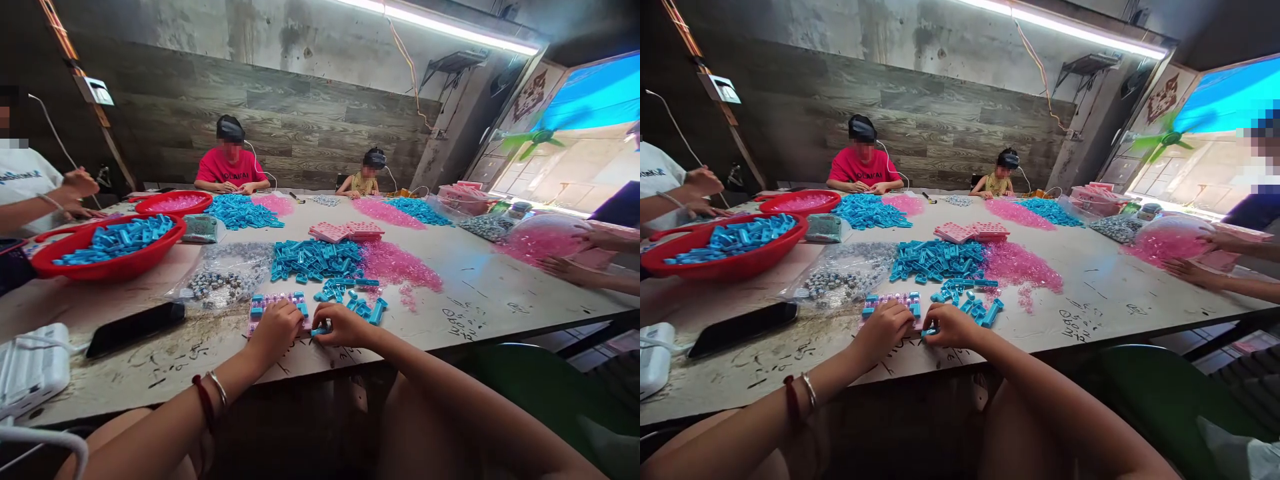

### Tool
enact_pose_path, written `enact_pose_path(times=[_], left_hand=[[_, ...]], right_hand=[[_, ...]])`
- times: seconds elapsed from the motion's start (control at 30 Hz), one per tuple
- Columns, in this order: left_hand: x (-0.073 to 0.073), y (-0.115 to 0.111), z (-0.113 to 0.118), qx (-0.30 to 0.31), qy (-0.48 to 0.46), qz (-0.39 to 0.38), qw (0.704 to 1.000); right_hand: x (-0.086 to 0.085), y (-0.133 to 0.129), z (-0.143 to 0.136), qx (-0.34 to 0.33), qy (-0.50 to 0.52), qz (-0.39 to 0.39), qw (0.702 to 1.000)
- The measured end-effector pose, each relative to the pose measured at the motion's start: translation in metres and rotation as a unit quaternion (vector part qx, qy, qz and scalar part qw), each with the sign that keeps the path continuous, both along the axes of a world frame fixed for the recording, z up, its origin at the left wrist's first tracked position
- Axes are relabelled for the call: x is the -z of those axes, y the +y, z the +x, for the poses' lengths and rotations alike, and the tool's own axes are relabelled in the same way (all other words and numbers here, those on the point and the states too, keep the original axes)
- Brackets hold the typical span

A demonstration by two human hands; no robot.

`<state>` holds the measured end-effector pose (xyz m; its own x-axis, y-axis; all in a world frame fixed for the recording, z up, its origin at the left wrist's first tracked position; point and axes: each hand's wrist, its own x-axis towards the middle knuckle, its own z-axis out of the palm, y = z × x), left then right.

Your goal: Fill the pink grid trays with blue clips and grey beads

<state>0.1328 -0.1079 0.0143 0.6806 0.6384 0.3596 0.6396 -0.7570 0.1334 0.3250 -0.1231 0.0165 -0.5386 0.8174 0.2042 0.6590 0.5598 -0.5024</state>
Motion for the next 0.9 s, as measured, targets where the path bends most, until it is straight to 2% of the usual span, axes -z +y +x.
enact_pose_path(times=[0.4,0.67,0.73,0.9], left_hand=[[-0.001,-0.002,0.000,0.021,0.069,0.044,0.996],[-0.003,-0.002,0.000,0.043,0.121,0.084,0.988],[-0.005,-0.002,-0.001,0.043,0.102,0.074,0.991],[-0.012,-0.001,-0.006,0.024,-0.024,0.017,0.999]], right_hand=[[-0.009,-0.003,0.010,-0.062,-0.032,-0.026,0.997],[-0.008,0.001,0.011,-0.037,-0.023,-0.003,0.999],[-0.008,0.002,0.012,-0.017,0.006,0.026,0.999],[-0.007,0.003,0.007,0.002,0.072,0.065,0.995]])
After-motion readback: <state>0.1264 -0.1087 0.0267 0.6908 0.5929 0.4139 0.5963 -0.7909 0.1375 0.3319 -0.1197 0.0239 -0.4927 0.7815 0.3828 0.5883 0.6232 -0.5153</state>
